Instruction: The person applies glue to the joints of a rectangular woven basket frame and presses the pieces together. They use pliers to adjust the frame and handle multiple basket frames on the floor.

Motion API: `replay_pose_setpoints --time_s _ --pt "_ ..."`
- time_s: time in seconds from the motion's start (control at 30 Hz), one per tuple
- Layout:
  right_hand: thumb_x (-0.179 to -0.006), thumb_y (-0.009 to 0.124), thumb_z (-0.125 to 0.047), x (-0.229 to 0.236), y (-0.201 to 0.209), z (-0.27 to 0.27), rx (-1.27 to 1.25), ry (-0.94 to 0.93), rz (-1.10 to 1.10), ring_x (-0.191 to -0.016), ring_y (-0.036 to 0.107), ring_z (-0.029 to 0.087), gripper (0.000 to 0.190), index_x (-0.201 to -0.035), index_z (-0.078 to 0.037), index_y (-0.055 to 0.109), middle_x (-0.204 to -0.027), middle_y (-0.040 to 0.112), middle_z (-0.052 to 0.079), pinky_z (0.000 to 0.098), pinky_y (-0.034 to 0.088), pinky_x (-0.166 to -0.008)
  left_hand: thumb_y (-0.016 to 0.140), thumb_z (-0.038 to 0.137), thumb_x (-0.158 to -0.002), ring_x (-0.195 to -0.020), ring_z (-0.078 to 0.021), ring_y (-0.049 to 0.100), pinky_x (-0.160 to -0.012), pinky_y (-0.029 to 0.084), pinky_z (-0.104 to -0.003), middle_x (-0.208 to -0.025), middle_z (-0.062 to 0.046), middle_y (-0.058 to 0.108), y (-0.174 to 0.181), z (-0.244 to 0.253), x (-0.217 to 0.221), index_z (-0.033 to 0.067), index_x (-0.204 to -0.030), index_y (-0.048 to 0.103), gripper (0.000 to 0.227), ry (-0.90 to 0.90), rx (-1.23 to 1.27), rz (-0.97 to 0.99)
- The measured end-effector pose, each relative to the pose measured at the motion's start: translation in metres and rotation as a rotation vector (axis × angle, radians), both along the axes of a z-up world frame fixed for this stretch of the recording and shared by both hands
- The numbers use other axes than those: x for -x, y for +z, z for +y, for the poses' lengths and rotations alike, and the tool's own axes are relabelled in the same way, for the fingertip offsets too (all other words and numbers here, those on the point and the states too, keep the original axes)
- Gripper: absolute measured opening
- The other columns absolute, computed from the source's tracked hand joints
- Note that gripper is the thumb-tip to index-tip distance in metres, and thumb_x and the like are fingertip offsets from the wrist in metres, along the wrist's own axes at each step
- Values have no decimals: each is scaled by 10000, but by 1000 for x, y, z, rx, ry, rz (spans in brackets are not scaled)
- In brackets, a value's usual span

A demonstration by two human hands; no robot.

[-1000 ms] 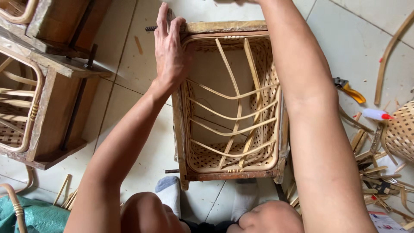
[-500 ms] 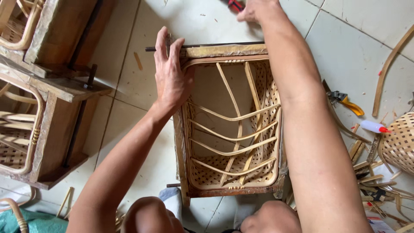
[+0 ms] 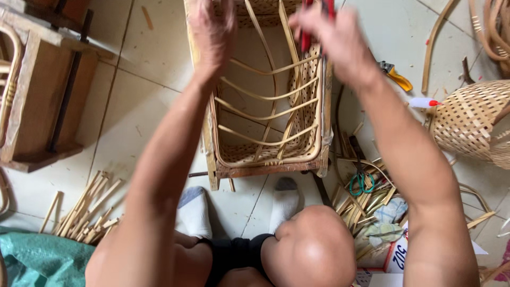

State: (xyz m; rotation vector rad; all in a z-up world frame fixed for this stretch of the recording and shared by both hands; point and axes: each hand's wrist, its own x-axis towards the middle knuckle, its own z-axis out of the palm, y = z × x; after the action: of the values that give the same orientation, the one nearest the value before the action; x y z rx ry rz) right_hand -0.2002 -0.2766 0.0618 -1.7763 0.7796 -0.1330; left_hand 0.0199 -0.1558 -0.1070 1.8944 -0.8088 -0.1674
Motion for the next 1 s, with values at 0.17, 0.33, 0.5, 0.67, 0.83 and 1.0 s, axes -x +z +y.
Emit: replay_pose_setpoints --time_s 0.17,0.33,0.5,0.67,0.83,1.0 --pt "-939 549 -95 21 1 50 -609 -20 98 -721 508 69 422 -1349 -13 603 -822 480 -36 218 485 -642 711 154 -957 -862 -160 678 -773 552 -312 -992 -90 726 -45 -57 66 27 -1148 631 242 502 437 805" --pt "-882 525 -104 -13 6 22 -697 -9 344 -839 687 145 540 -1416 -19 517 -858 558 -43 268 567 -710 738 163 -896 -739 -156 677 -549 438 -279 -929 -101 741 -68 -75 46 -29 -1121 661 305 445 913 1392" --pt "-868 525 -145 -50 12 18 -716 -16 546 -916 735 206 629 -1488 -63 461 -811 608 20 366 616 -841 835 201 -844 -715 -108 690 -574 528 -242 -913 -61 724 -61 -78 44 -17 -1058 684 341 459 836 1441" --pt "-867 507 -172 -50 16 23 -697 -9 562 -920 702 174 677 -1541 -112 495 -785 529 10 381 589 -834 876 234 -773 -638 -105 631 -519 457 -247 -802 -53 723 -48 -80 57 78 -937 599 359 530 776 1353" --pt "-838 535 -182 -57 2 12 -702 -29 609 -893 672 159 679 -1514 -159 474 -868 558 0 361 583 -832 897 246 -770 -659 -92 609 -557 483 -246 -788 -19 672 -38 -77 61 73 -971 580 414 557 839 1326" --pt "-793 520 -166 -56 -8 20 -602 -59 584 -889 671 194 697 -1489 -126 502 -994 527 23 377 561 -799 887 243 -755 -667 -103 625 -567 512 -254 -798 -17 674 -33 -79 64 52 -994 610 413 615 768 1317"
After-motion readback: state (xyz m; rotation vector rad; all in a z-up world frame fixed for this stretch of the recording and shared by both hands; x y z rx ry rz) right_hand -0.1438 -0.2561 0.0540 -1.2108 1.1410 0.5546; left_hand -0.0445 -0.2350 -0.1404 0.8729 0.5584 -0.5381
